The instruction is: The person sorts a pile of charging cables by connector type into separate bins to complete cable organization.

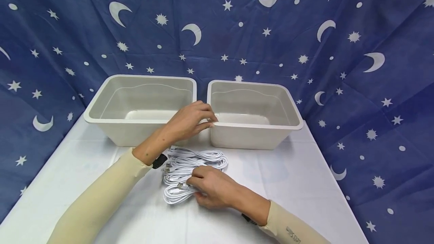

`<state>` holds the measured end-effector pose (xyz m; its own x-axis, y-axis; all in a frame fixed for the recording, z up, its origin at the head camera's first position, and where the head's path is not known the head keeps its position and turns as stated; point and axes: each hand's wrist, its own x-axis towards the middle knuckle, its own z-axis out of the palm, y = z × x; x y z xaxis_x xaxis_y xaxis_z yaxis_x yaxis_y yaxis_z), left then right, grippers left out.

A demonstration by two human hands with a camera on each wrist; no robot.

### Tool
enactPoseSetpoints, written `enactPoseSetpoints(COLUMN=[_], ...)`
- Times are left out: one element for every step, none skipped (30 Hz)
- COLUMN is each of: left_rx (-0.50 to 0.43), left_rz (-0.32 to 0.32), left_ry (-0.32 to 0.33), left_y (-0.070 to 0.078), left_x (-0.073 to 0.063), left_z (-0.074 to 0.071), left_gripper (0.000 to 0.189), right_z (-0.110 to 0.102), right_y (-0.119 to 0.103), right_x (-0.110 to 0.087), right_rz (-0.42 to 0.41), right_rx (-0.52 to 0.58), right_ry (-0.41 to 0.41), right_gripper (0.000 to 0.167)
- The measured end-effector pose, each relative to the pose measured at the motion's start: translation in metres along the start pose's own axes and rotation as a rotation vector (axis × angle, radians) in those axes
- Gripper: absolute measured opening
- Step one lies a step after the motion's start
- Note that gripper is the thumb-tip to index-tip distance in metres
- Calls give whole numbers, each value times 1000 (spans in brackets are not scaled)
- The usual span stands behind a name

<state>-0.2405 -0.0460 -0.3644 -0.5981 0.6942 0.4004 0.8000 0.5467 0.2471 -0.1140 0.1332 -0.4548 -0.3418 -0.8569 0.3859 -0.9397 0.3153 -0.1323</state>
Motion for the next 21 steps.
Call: enactPoseSetpoints(left_rx=[-1,0,0,2,3,3,3,4,4,4,4,3,4,5,5,7,8,8,8,9,9], left_rz=[3,6,8,9,10,12,13,12,12,12,11,11,10,9,9,8,7,7,7,7,7], left_ry=[2,1,0,0,0,2,3,2,5,6,7,6,6,5,4,3,1,0,-1,0,0], left_y=[0,0,0,0,0,0,0,0,-1,-1,-1,-1,-1,-1,0,0,0,1,1,1,1], left_x=[0,1,1,1,1,1,1,0,0,0,0,0,0,0,0,1,1,1,1,2,2], left_z=[0,0,1,1,0,0,0,0,0,0,0,0,0,0,1,1,1,1,1,1,0], left_gripper=[16,16,16,16,16,16,16,16,16,16,16,16,16,16,16,16,16,17,17,17,17], right_z=[-2,-4,-6,-8,-11,-13,-15,-17,-19,-21,-24,-26,-28,-30,-32,-34,-37,-39,-41,-44,-46], right_y=[0,1,1,1,2,2,3,3,3,3,3,4,4,4,4,4,5,5,6,7,8], right_x=[0,-1,-1,-1,-1,-1,-2,-2,-2,-2,-2,-2,-2,-2,-2,-2,-2,-2,-2,-2,-2], right_rz=[-4,-12,-21,-28,-33,-38,-41,-45,-48,-49,-50,-51,-54,-59,-63,-65,-68,-72,-75,-77,-78], right_rx=[-5,-10,-18,-25,-30,-34,-36,-36,-37,-38,-41,-45,-50,-55,-62,-72,-77,-83,-88,-91,-98], right_ry=[3,8,14,19,23,27,30,32,33,33,32,31,30,29,27,26,25,22,21,18,17], right_gripper=[33,33,33,32,32,32,32,32,32,31,31,31,31,31,31,31,32,32,33,33,34])
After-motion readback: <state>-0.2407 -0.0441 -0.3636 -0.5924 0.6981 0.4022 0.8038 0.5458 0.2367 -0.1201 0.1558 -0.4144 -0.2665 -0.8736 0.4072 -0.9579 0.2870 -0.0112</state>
